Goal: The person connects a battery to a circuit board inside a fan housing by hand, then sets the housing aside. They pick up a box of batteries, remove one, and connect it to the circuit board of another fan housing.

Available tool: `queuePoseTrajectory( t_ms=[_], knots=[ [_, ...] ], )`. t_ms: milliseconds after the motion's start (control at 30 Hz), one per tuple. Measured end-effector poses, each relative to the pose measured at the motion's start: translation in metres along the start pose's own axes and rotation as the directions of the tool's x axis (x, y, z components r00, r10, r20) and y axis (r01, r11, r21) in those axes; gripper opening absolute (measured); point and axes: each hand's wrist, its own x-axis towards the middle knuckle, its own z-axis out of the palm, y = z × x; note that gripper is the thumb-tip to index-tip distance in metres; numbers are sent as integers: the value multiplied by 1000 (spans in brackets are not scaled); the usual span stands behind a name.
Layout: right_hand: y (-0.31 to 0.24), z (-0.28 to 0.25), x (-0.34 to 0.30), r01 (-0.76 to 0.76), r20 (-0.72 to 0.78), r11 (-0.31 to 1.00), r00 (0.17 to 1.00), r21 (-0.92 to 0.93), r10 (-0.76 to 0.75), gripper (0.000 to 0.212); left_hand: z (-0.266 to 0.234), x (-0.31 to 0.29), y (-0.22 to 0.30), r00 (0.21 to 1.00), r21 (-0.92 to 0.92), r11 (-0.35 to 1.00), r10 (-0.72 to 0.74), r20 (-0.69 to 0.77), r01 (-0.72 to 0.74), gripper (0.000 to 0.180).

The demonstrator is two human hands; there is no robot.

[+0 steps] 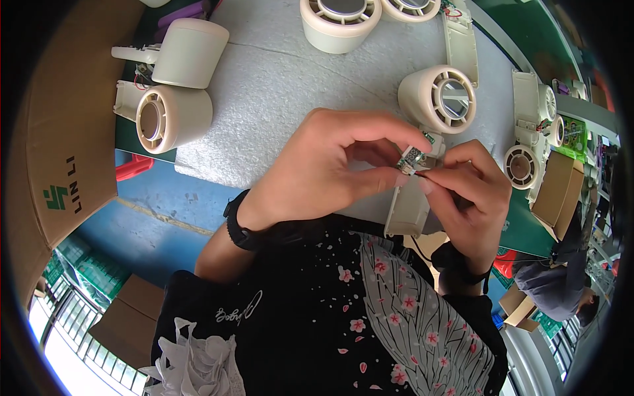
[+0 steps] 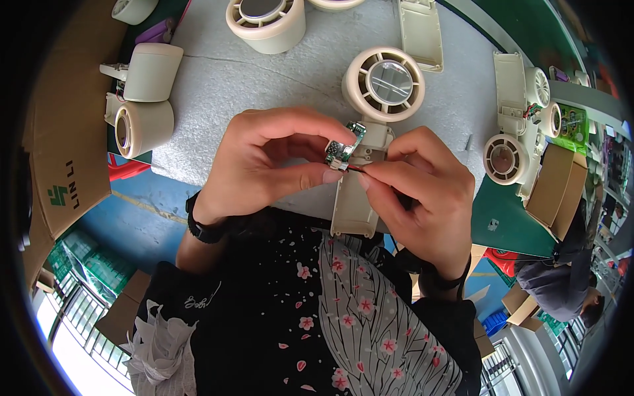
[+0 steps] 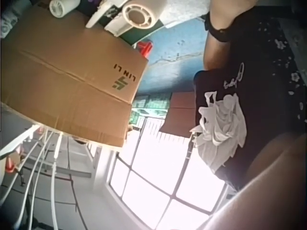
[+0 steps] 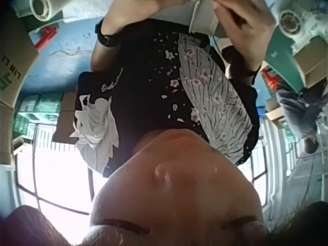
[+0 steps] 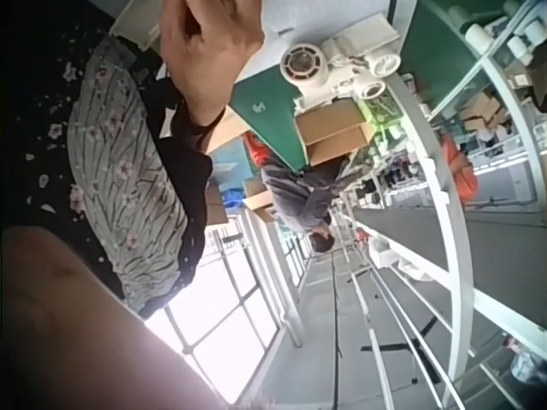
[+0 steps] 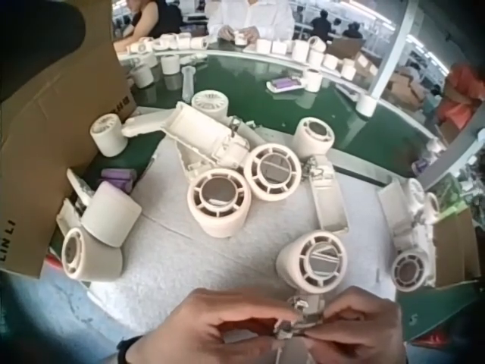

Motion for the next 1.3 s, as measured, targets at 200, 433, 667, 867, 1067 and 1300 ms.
queuePoseTrajectory(
  t_ms=[200,433,667,867,1067,1300],
  knots=[
    [-1,-2,3,74,15,997,997,-30,-73,19,0,1,3,998,115,992,61,-1,-60,38],
    [1,2,3,105,5,994,994,-12,-105,19,1,2,-1,988,173,974,152,-6,-148,43],
    [10,10,-1,210,18,977,977,32,-210,23,4,2,-2,966,343,906,259,13,-247,50],
    [2,21,-9,-6,-134,993,991,121,22,36,8,1,3,972,431,879,235,-24,-202,50],
    [3,18,-3,70,-130,997,989,30,-66,37,11,0,1,976,386,910,198,-93,-148,49],
    [6,22,-5,31,-190,995,982,99,-12,36,6,1,-5,953,468,854,295,-75,-228,40]
  ],
)
